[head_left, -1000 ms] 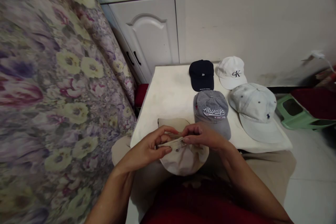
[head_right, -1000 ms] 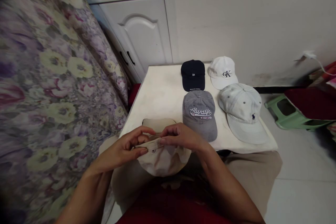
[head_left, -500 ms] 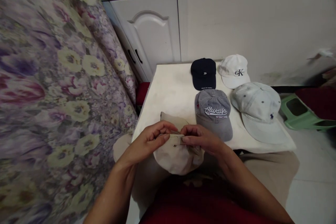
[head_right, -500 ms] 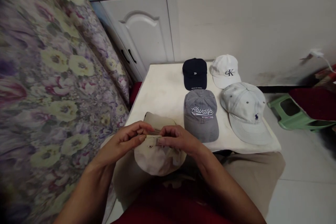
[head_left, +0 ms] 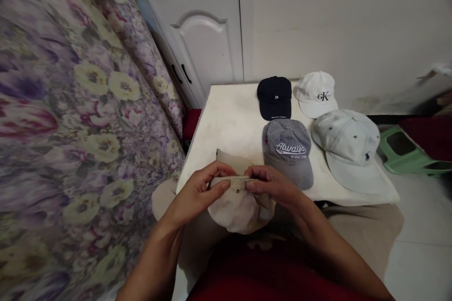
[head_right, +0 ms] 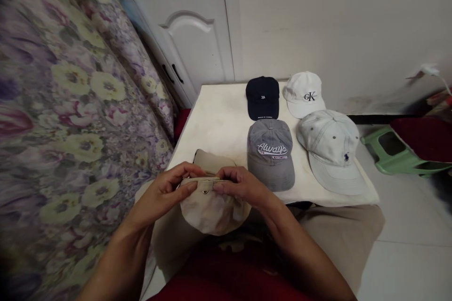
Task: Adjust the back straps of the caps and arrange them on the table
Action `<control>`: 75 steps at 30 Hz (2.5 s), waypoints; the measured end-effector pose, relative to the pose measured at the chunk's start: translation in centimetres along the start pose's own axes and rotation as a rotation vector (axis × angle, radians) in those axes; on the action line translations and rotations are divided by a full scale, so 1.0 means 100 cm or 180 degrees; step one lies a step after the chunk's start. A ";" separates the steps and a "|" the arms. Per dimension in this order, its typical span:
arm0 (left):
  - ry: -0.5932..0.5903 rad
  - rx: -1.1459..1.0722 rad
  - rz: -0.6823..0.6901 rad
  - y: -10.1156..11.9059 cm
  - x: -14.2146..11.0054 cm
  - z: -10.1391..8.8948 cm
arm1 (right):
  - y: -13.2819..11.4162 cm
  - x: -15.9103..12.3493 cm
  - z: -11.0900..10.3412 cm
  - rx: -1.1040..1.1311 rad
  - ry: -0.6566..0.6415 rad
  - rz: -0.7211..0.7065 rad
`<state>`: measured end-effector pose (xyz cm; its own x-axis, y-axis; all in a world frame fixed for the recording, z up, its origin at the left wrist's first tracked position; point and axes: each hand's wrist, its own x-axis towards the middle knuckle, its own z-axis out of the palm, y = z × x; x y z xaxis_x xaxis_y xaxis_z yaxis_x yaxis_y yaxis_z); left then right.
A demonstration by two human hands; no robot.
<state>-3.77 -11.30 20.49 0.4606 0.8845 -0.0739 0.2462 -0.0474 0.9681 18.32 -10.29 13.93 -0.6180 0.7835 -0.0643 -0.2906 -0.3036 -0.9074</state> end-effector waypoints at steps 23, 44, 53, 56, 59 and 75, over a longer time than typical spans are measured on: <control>0.0153 0.0294 0.0069 -0.002 0.002 0.008 | -0.013 0.005 0.006 -0.0548 0.0110 -0.0418; 0.0541 0.2410 0.1153 -0.016 -0.009 0.019 | 0.001 0.010 -0.008 0.0235 -0.0098 -0.0200; 0.0588 0.2750 0.1432 -0.022 -0.003 0.023 | -0.001 0.011 -0.010 -0.0030 -0.0109 -0.0193; 0.0625 0.2867 0.1418 -0.024 -0.002 0.025 | -0.003 0.011 -0.009 -0.0301 -0.0085 -0.0207; 0.0724 0.2783 0.1455 -0.024 -0.002 0.025 | -0.004 0.010 -0.010 -0.0338 -0.0177 -0.0136; 0.0797 0.2837 0.1578 -0.028 -0.003 0.029 | -0.001 0.009 -0.014 -0.0096 -0.0147 -0.0062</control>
<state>-2.15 -12.76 17.10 0.5169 0.7386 0.4327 0.6638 -0.6650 0.3421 18.89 -8.79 13.39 -0.6457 0.7631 -0.0277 -0.2813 -0.2715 -0.9204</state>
